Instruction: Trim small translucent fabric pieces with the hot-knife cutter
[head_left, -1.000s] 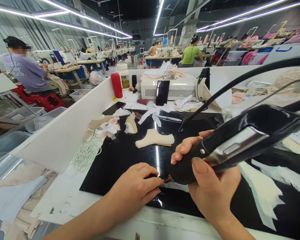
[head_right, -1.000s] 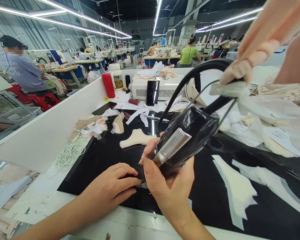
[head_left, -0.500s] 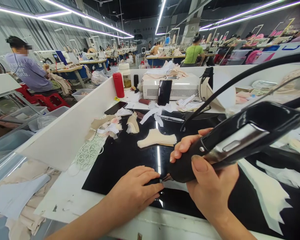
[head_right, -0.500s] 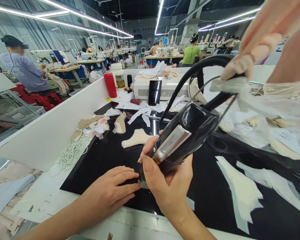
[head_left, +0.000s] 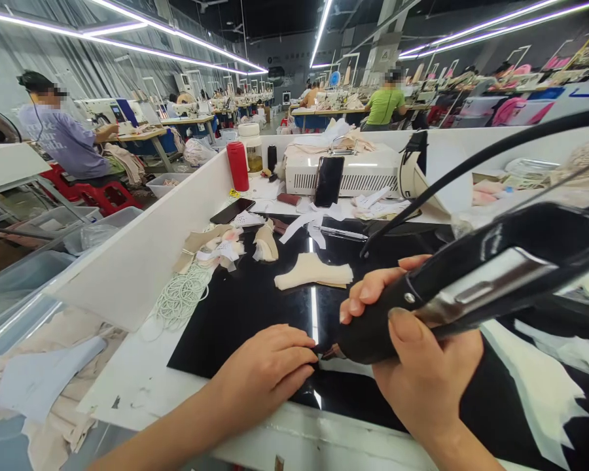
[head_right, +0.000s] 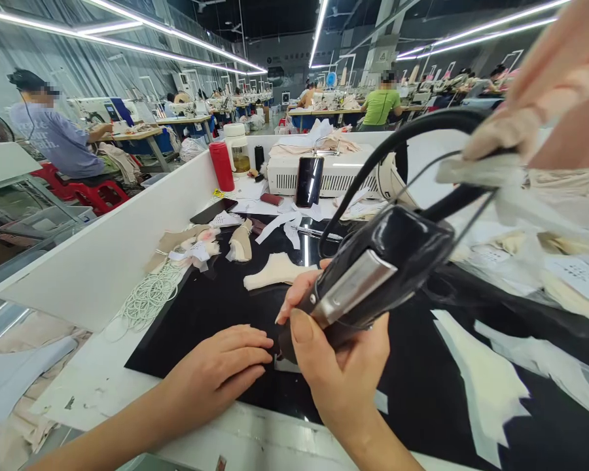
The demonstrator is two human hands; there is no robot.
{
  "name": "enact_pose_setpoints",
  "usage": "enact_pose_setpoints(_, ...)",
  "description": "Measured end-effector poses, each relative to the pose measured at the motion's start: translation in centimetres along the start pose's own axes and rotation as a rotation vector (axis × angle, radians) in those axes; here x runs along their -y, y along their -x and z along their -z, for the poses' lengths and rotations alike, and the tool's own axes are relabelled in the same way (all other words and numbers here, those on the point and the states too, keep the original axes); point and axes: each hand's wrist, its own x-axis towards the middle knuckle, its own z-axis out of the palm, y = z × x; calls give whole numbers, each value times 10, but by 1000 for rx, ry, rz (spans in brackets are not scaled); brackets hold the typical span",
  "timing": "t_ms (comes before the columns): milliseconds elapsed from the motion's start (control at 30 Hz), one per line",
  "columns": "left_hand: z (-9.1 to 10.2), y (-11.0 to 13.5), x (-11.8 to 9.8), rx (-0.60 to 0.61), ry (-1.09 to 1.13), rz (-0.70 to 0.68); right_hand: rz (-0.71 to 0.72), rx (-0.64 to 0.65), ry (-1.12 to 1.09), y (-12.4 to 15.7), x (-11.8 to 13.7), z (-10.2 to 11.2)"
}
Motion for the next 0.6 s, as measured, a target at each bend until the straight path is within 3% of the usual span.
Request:
enact_pose_setpoints(133,-2,2,2,-9,60,90,-4,33,-10,4,1,2)
enact_pose_setpoints(367,-2,0,1,18,52,96,-7,49,14,8,-1,0)
enact_pose_setpoints(500,0,0,2,54,-29,42,-30,43,9,4,4,3)
enact_pose_setpoints(600,2,1,-1,63,-82,-25,-12,-29,46,-1,13,11)
